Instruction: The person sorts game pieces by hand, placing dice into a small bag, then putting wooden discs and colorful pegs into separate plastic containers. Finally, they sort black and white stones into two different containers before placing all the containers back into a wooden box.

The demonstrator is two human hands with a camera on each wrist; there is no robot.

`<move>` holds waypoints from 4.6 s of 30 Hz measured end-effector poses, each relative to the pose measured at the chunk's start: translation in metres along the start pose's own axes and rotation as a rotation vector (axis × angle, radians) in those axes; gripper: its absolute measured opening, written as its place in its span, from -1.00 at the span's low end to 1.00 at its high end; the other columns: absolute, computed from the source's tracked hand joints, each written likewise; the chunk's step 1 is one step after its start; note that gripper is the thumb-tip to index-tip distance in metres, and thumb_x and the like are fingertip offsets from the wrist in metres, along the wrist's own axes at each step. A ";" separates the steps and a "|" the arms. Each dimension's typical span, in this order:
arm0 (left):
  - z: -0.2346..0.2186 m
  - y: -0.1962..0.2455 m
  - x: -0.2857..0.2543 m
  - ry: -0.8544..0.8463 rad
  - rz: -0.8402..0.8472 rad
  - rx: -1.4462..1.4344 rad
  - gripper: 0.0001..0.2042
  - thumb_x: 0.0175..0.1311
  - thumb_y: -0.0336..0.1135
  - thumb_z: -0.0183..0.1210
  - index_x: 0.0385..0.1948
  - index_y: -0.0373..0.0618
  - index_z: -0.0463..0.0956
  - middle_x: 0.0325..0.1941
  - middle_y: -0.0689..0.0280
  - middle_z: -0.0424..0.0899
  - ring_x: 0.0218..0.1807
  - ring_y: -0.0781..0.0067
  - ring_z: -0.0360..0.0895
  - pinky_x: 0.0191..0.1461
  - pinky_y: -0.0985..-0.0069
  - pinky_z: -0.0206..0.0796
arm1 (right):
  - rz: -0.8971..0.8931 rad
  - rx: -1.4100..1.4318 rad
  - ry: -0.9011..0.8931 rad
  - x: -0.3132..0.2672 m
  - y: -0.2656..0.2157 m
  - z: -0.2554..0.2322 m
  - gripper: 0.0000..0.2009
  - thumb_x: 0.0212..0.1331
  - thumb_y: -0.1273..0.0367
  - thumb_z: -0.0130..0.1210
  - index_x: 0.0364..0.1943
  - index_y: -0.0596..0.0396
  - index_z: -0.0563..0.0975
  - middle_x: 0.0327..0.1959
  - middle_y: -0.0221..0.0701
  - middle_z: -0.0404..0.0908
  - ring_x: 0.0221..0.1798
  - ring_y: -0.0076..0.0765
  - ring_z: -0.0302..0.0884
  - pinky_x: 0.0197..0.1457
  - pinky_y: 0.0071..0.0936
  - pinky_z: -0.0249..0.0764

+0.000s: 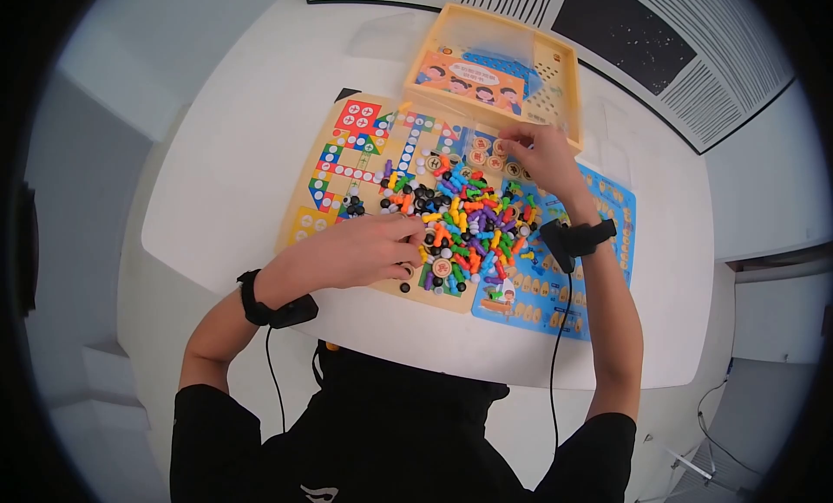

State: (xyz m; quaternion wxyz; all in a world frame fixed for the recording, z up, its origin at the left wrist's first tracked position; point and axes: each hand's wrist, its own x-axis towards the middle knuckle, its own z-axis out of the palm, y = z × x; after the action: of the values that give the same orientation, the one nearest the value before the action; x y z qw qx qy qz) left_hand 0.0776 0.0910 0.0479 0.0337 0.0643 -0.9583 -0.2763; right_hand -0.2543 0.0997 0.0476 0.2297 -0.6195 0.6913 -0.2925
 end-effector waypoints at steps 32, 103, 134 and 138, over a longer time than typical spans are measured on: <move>-0.028 -0.020 0.003 0.529 0.020 -0.289 -0.84 0.22 -0.53 0.41 -0.18 -0.15 0.74 -0.11 0.30 0.76 -0.12 0.39 0.72 -0.03 0.49 0.58 | -0.734 -0.181 -0.270 -0.077 -0.085 0.012 -0.82 0.13 0.38 0.38 -0.21 0.08 0.67 -0.18 -0.36 0.68 -0.12 -0.23 0.68 -0.01 -0.34 0.60; -0.006 -0.050 0.091 0.274 -0.002 -0.004 -0.71 0.38 -0.23 0.31 0.03 -0.17 0.69 0.01 0.18 0.71 0.10 0.08 0.63 0.22 0.26 0.47 | -0.108 -0.179 0.110 0.011 0.010 0.006 -0.81 0.26 0.41 0.27 -0.14 0.24 0.73 -0.22 -0.11 0.79 -0.21 -0.09 0.78 -0.07 -0.27 0.64; -0.037 -0.059 0.102 0.652 -0.063 -0.147 -0.88 0.26 -0.38 0.34 -0.22 -0.14 0.69 -0.14 0.29 0.74 -0.06 0.33 0.67 0.09 0.38 0.50 | -0.143 0.071 0.195 0.010 -0.004 0.000 -0.77 0.31 0.36 0.34 -0.08 0.25 0.68 -0.22 -0.28 0.82 -0.20 -0.33 0.79 -0.12 -0.36 0.65; -0.047 -0.062 0.091 0.573 -0.203 -0.192 -0.84 0.31 -0.35 0.31 -0.15 -0.15 0.70 -0.13 0.29 0.76 -0.08 0.35 0.69 0.09 0.38 0.51 | -0.208 -0.174 0.179 0.021 -0.008 0.009 -0.80 0.25 0.40 0.34 -0.11 0.19 0.70 -0.25 -0.20 0.81 -0.21 -0.20 0.80 -0.12 -0.29 0.65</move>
State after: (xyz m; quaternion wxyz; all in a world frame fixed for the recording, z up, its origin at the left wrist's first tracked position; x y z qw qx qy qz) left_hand -0.0017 0.0015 0.0568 0.2803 0.2312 -0.8681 -0.3381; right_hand -0.2448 0.0773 0.0471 0.0812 -0.6768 0.6637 -0.3080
